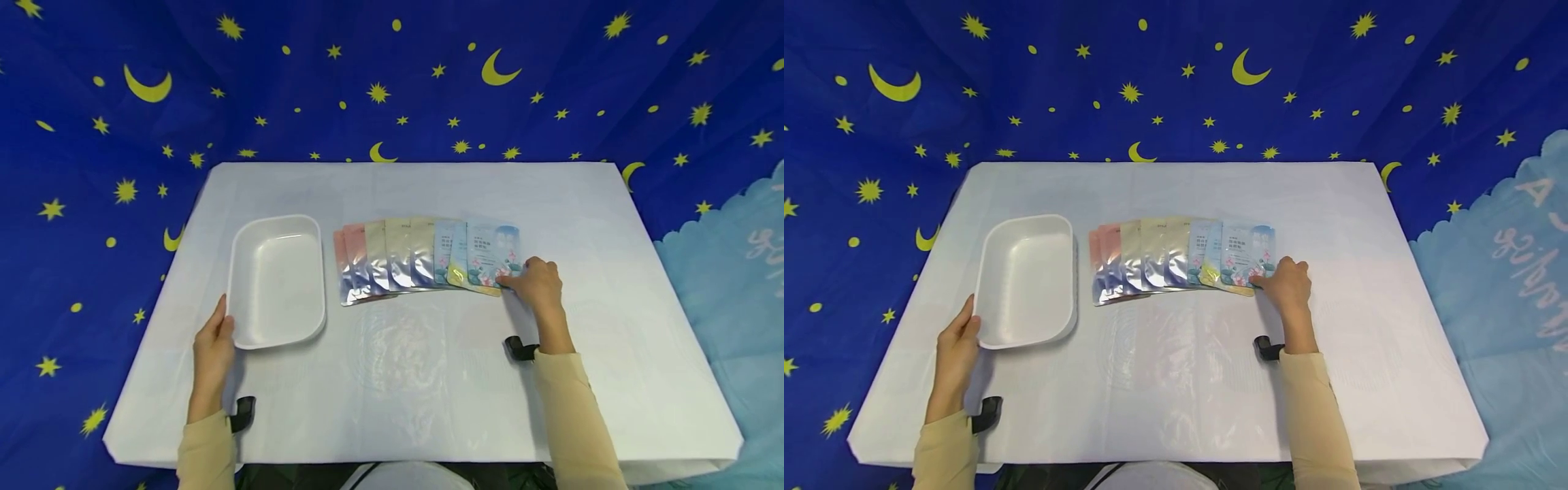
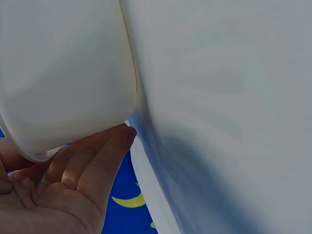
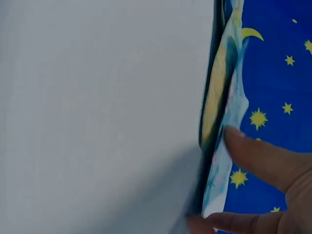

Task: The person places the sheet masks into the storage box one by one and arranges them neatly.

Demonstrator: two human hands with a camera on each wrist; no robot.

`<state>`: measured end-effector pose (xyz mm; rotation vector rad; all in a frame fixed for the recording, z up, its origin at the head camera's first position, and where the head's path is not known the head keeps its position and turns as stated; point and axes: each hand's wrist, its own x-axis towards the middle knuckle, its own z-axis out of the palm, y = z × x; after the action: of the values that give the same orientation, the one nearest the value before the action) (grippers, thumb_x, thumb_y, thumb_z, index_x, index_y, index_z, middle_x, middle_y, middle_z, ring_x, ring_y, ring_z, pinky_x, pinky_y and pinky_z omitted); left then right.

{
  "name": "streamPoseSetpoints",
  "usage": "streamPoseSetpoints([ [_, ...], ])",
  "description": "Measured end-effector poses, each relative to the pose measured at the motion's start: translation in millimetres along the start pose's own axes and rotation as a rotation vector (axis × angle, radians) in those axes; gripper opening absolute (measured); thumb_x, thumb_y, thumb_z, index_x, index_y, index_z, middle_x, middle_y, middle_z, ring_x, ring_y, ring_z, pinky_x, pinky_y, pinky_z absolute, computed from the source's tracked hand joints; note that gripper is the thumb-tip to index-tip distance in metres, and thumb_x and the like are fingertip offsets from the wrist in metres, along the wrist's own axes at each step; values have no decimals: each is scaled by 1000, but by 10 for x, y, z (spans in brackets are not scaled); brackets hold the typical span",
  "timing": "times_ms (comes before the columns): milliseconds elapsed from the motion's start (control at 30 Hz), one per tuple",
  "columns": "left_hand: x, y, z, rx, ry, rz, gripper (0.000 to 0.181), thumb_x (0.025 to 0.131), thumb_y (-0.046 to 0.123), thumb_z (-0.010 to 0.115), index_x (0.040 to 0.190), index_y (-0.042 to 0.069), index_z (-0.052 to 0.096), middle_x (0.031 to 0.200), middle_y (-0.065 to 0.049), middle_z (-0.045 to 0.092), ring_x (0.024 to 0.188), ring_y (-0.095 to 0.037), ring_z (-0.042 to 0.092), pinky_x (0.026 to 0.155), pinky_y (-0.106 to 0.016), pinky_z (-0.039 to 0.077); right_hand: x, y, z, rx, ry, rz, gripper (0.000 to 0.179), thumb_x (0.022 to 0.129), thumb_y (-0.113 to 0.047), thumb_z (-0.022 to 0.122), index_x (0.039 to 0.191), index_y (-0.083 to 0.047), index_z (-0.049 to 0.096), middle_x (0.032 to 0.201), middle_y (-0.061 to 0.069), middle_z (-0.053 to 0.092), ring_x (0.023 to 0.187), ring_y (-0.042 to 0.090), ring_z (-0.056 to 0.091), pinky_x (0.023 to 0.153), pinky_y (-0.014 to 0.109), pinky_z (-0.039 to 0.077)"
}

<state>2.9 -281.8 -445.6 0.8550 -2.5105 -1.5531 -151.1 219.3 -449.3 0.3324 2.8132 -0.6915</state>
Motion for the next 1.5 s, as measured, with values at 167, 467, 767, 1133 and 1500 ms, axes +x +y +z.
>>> streamPoseSetpoints([
  [167,-6,-9,-5,-7,0,2,48,107,18,33,154,14,25,160,-3,23,149,-25,17,124,-39,17,49,-41,50,58,22,43,69,78,-26,81,121,18,50,117,37,51,109,46,46,93,59,44],
  [467,5,-2,7,-19,5,1,48,106,17,33,154,15,26,160,-4,24,149,-25,17,124,-39,17,91,66,35,192,34,92,40,85,-19,74,110,9,63,102,28,69,88,39,66,69,40,52],
  [767,17,0,10,-12,4,1,48,106,18,35,153,16,28,159,-3,25,148,-24,19,124,-39,18,45,47,33,486,148,67,20,90,-6,66,103,9,70,72,3,67,50,-2,58,53,17,54],
  [1133,29,35,36,-18,-6,11,48,106,16,35,153,15,28,159,-4,25,148,-24,19,124,-39,18,-316,-663,40,1129,285,-147,14,87,11,62,98,19,64,63,-4,66,51,7,68,52,21,58],
  [1500,25,13,44,-10,-26,6,48,107,19,33,154,17,25,160,-4,23,149,-25,18,124,-40,17,-816,-1669,587,1153,10,-391,12,86,12,63,96,18,65,78,26,69,55,8,67,55,23,59],
])
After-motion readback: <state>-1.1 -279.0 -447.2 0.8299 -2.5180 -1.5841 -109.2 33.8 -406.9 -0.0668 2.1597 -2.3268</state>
